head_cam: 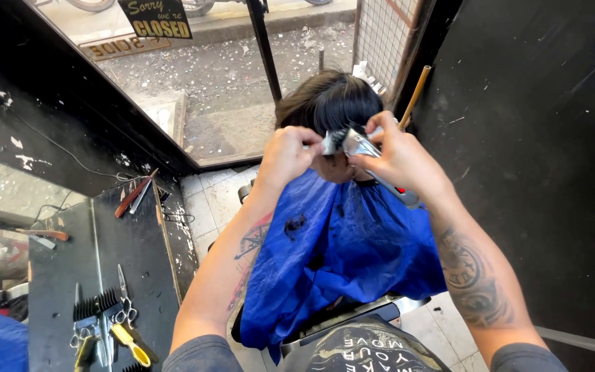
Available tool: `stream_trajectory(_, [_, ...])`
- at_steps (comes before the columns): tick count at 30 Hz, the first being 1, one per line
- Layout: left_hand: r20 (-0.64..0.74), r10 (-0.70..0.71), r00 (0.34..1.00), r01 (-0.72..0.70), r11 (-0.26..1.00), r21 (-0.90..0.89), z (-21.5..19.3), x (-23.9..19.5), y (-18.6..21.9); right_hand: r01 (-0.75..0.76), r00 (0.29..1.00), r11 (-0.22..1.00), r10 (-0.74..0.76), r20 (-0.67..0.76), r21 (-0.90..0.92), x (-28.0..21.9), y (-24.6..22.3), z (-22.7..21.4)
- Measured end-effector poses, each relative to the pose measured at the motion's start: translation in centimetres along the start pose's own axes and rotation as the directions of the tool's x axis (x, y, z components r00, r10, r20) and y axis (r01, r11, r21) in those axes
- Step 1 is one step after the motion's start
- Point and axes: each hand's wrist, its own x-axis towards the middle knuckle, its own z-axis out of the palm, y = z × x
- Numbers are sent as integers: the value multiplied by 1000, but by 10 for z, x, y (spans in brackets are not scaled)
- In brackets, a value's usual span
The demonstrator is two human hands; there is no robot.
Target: A barber uses electric clippers and a comb to trim and finish a client's haircut at a cutting station.
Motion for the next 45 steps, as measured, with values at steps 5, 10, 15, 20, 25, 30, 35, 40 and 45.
stream_trajectory(5, [150, -42, 988, 53, 996, -69, -1, 15, -56, -124, 992, 992, 123, 29, 25, -18, 21, -10])
stream_trajectory(10, [6, -8, 1000, 8, 1000, -26, -26, 24, -18, -168, 986, 986, 168, 5, 9, -17, 22, -15])
stream_trajectory(15, [-64, 3, 998, 2, 998, 68, -31, 17, 3, -175, 984, 984, 174, -40, -43, -15, 12, -21])
stream_trajectory(20, [-73, 10, 997, -4, 997, 77, -31, 11, 9, -109, 994, 993, 107, -38, -35, 1, 4, -6])
stream_trajectory(25, [-73, 17, 997, -14, 999, 40, -23, 3, 10, -35, 999, 999, 35, -14, 21, 4, -20, 3])
stream_trajectory(30, [172, -99, 980, 97, 995, 22, -1, 11, -33, -130, 992, 991, 130, 10, 18, -13, 5, -19])
stream_trajectory(35, [42, -82, 996, 80, 996, 44, -22, 30, 4, -157, 988, 988, 157, -4, 1, -13, 28, -28])
stream_trajectory(40, [-8, -56, 998, 57, 993, 107, -34, 28, 28, -181, 983, 983, 180, -25, -23, -4, 33, -34])
stream_trajectory(45, [-41, -24, 999, 30, 990, 136, -31, 23, 31, -84, 996, 995, 83, -26, -51, 11, 27, -26])
